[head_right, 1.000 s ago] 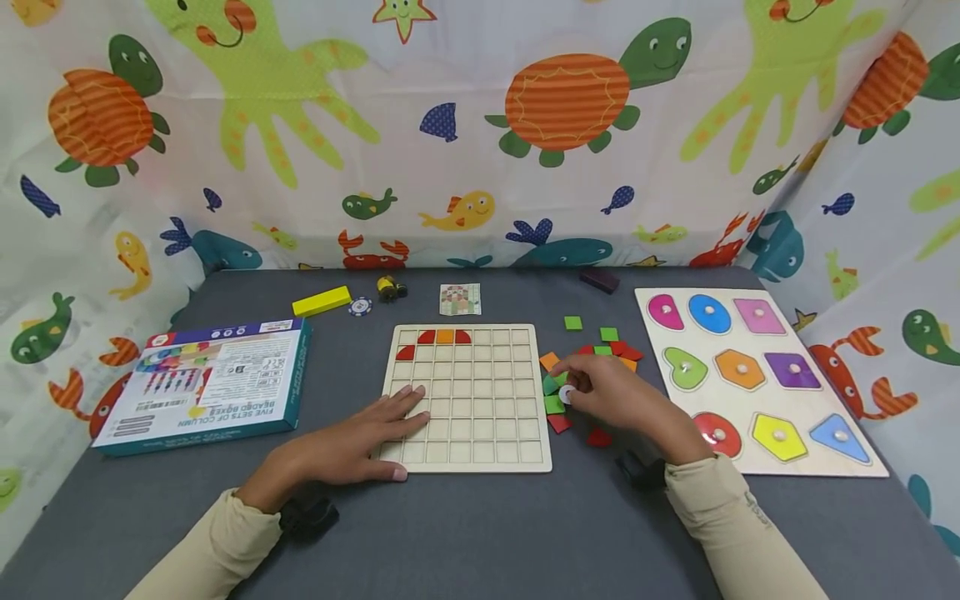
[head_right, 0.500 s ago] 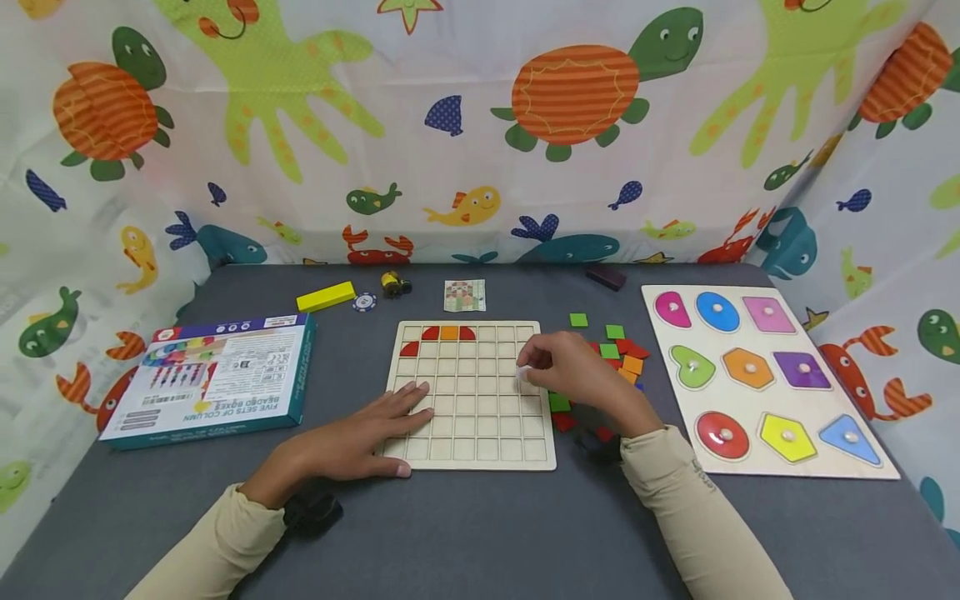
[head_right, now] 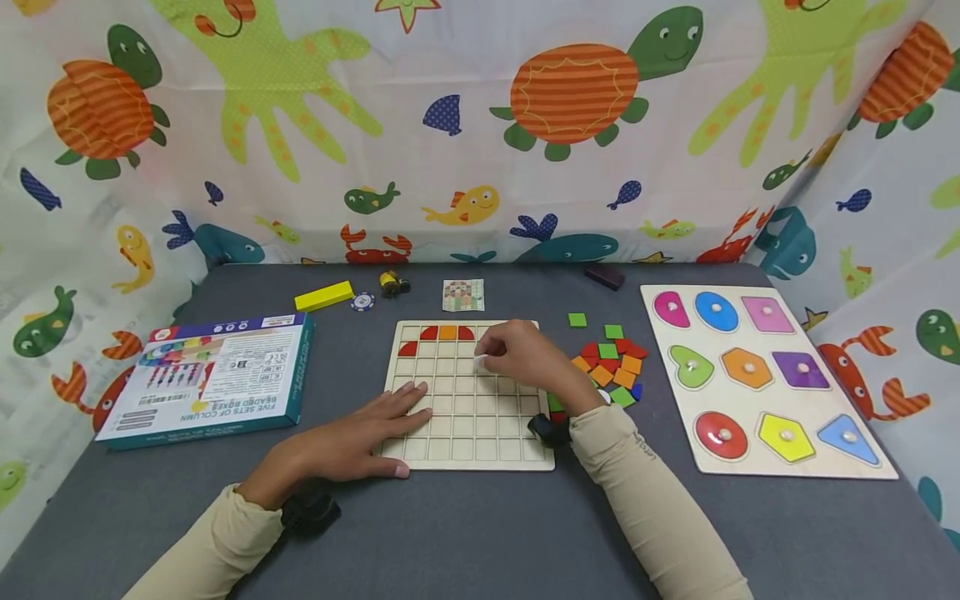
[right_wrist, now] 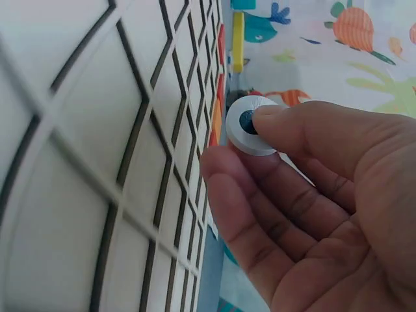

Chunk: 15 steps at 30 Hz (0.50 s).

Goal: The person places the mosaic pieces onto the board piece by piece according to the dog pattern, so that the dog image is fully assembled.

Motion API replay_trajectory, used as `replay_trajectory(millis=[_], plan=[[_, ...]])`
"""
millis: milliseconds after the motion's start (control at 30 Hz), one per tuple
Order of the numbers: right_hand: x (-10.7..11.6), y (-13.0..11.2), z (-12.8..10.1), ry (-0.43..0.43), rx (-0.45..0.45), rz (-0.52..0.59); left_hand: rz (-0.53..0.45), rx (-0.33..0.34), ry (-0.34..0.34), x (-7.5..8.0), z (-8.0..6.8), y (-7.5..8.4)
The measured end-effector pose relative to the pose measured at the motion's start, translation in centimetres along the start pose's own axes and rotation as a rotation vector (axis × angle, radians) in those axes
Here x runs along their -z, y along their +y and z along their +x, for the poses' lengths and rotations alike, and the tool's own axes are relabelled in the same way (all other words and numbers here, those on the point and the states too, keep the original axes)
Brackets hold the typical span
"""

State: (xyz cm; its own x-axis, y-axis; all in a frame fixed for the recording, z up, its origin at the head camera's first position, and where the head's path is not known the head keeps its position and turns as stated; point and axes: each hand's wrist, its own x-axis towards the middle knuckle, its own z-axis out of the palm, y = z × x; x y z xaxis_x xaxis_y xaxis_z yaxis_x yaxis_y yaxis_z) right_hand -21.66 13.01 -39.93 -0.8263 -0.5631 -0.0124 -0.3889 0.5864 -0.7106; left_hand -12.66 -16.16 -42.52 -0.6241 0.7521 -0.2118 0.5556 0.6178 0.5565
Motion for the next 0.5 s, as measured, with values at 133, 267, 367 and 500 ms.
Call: replay_trajectory(millis=[133,267,367,500], plan=[[-0.7,-0.7,0.9,-0.006,0.02,0.001,-0.012,-0.008,0.002,0.0,0.0,0.0],[-1.2,-1.2,1.8,0.003,0.064,0.02,-0.009,-0.009,0.0,0.0,0.0,0.0],[-1.4,-1.4,2.6,0.015,0.094,0.027,-0.006,-0.013,0.002,0.0,0.0,0.0],[-1.8,-1.6,3.5,0.01,0.098,0.028,0.0,-0.032,0.009,0.1,0.1,-0.1]])
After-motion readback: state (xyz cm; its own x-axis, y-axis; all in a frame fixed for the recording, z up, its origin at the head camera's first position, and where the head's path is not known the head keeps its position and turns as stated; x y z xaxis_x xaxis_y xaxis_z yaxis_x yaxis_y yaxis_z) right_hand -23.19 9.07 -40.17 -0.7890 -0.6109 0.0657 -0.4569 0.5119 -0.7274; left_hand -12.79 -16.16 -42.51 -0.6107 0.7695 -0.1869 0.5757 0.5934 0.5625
